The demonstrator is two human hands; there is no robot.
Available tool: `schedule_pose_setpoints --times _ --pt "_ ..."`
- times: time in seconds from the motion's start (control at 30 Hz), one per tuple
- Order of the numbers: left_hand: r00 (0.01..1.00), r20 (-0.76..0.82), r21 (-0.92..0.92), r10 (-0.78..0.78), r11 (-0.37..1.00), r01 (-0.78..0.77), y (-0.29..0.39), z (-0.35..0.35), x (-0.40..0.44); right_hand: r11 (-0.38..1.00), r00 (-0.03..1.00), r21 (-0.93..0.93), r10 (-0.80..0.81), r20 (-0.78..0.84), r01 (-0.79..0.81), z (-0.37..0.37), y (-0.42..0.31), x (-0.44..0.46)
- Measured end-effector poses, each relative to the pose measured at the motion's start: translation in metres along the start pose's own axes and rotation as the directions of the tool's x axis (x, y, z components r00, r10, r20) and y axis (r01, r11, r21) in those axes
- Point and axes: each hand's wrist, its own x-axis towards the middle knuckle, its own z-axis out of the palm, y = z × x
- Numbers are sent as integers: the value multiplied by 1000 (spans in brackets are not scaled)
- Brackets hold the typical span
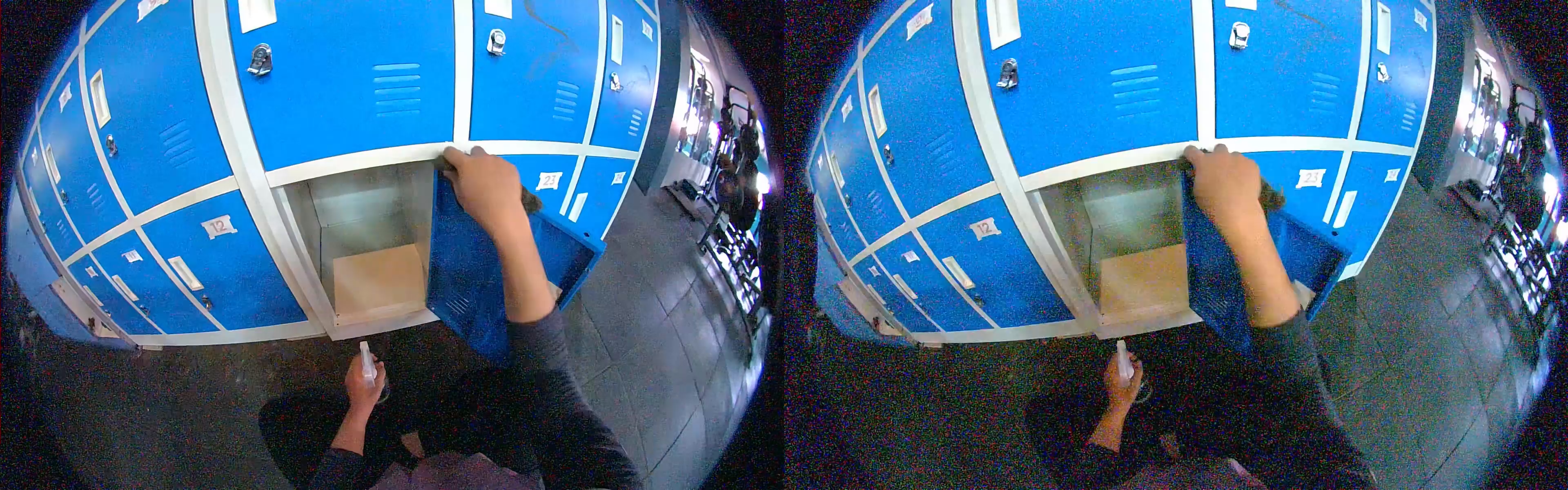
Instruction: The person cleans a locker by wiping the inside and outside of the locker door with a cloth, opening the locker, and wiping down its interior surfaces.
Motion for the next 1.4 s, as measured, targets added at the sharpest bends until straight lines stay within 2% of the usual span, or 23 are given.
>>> schedule_pose_setpoints --times 0.07,0.17,0.27,0.4,0.5,0.53,0.57,0.6,0.63,0.67,0.7,0.73,0.77,0.87,0.93,0.97,1.07,1.17,1.23,1.3,1.33,1.37,1.4 --pt "999 18 -49 -50 998 51 -6 2 -2 999 1000 -19 25 5 -25 3 -3 2" --pt "998 26 33 -61 998 60 -3 -1 -3 998 999 -53 31 12 -30 -2 0 -9" --pt "1000 14 57 -10 998 9 -1 -4 -3 995 998 -84 48 35 -45 -16 11 -23" --pt "997 -22 -94 -75 993 72 -14 4 -8 989 993 -113 99 64 -91 -58 21 -55" --pt "983 56 -127 -174 976 179 -20 7 -11 976 988 -170 145 52 -135 -93 24 -82" --pt "989 53 -78 -137 987 141 -12 3 -8 982 987 -121 153 43 -147 -101 25 -89" --pt "993 53 -28 -101 994 103 -5 -1 -5 973 970 -123 209 124 -194 -111 28 -93" --pt "997 53 23 -65 998 64 0 -4 -2 976 979 108 178 99 -189 -113 41 -101" --pt "999 25 36 -24 999 23 -1 -3 -2 928 986 333 153 69 -167 -115 60 -112" --pt "1000 -1 50 17 999 -17 -4 -1 -2 863 954 452 289 -80 -224 -107 80 -128" --pt "998 -26 67 58 996 -56 -6 1 -3 780 878 572 433 -204 -252 -93 95 -146" --pt "999 -15 67 32 997 -31 -5 1 -4 708 770 660 559 -309 -249 -80 102 -160" --pt "1000 -1 69 6 998 -6 -3 -1 -3 631 629 742 676 -384 -226 -67 104 -173" --pt "999 33 84 -22 996 19 -5 -2 -3 363 519 876 840 -160 -318 -24 102 -210" --pt "999 41 77 -19 997 16 -9 -1 -3 339 579 846 814 -44 -412 6 89 -227" --pt "999 38 62 -16 998 14 -12 1 -3 383 669 869 739 -84 -314 7 62 -226" --pt "1000 20 78 8 997 -10 -13 4 -3 38 652 984 753 86 -173 -3 33 -226" --pt "1000 -18 49 24 999 -23 -7 2 -4 304 645 921 760 -80 -243 10 35 -239" --pt "999 -28 33 -18 999 18 -5 -1 -5 345 684 904 725 -87 -251 12 28 -247" --pt "997 -64 39 39 999 -36 -13 -4 -3 331 720 911 691 -57 -246 11 5 -256" --pt "995 -79 44 67 997 -63 -17 -5 -3 424 674 837 733 -93 -346 14 -15 -260" --pt "993 -110 49 53 998 -48 -15 -9 -3 621 767 717 612 -192 -317 16 -28 -264" --pt "989 -140 54 40 998 -33 -10 -13 -2 636 829 749 511 -229 -186 24 -42 -269"
